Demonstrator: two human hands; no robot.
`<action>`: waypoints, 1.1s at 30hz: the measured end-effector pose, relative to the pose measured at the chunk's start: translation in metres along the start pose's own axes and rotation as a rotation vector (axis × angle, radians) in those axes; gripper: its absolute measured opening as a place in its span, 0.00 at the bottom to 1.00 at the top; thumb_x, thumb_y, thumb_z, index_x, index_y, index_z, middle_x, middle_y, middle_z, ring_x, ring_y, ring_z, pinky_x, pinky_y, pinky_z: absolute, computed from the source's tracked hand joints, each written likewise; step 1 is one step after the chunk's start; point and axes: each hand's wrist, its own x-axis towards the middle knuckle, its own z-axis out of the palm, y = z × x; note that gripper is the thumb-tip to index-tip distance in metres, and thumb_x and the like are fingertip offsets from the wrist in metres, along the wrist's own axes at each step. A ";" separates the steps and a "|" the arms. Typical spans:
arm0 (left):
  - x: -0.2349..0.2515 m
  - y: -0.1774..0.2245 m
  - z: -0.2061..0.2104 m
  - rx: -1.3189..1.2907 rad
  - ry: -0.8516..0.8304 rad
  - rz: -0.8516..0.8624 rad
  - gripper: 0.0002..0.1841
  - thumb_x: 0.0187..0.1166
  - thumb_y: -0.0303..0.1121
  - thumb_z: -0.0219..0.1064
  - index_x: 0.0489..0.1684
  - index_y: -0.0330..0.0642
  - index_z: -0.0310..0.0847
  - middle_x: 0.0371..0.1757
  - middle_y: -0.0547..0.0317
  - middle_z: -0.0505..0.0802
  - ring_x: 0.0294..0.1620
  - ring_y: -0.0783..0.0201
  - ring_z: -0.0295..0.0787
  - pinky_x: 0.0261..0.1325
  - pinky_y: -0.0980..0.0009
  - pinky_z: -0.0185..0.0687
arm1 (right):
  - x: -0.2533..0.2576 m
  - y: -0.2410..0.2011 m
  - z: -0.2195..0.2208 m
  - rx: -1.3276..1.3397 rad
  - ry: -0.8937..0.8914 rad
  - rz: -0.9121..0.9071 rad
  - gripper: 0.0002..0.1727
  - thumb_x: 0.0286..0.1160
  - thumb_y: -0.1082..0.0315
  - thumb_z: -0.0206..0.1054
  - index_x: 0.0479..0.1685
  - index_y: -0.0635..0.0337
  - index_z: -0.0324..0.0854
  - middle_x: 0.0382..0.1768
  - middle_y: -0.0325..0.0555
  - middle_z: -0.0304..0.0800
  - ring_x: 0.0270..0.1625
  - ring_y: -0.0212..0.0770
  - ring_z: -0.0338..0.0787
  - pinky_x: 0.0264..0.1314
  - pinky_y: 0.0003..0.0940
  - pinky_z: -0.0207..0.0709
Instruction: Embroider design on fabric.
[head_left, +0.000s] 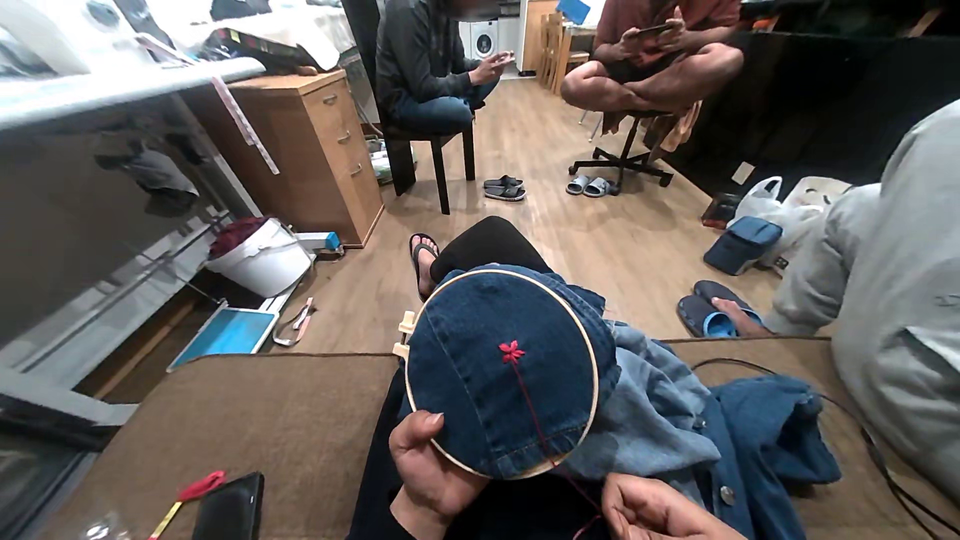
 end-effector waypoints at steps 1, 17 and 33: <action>0.000 0.000 0.000 -0.003 -0.006 -0.001 0.20 0.74 0.37 0.66 0.60 0.36 0.89 0.60 0.43 0.94 0.66 0.48 0.90 0.71 0.46 0.82 | 0.000 0.000 0.000 0.000 -0.003 0.001 0.08 0.89 0.57 0.60 0.46 0.48 0.79 0.27 0.27 0.83 0.25 0.23 0.81 0.27 0.20 0.75; 0.010 0.008 -0.025 0.258 0.263 0.168 0.14 0.68 0.37 0.70 0.46 0.40 0.93 0.48 0.46 0.97 0.53 0.53 0.96 0.58 0.52 0.91 | -0.003 -0.003 -0.009 -0.089 0.002 0.062 0.07 0.88 0.58 0.61 0.44 0.49 0.79 0.25 0.28 0.82 0.22 0.22 0.78 0.24 0.20 0.72; 0.006 0.000 -0.025 0.425 0.248 0.162 0.13 0.69 0.33 0.71 0.49 0.42 0.94 0.49 0.51 0.98 0.53 0.58 0.97 0.60 0.57 0.91 | -0.005 -0.001 -0.009 -0.096 -0.002 0.061 0.09 0.89 0.57 0.60 0.44 0.51 0.78 0.26 0.30 0.83 0.22 0.24 0.80 0.24 0.22 0.75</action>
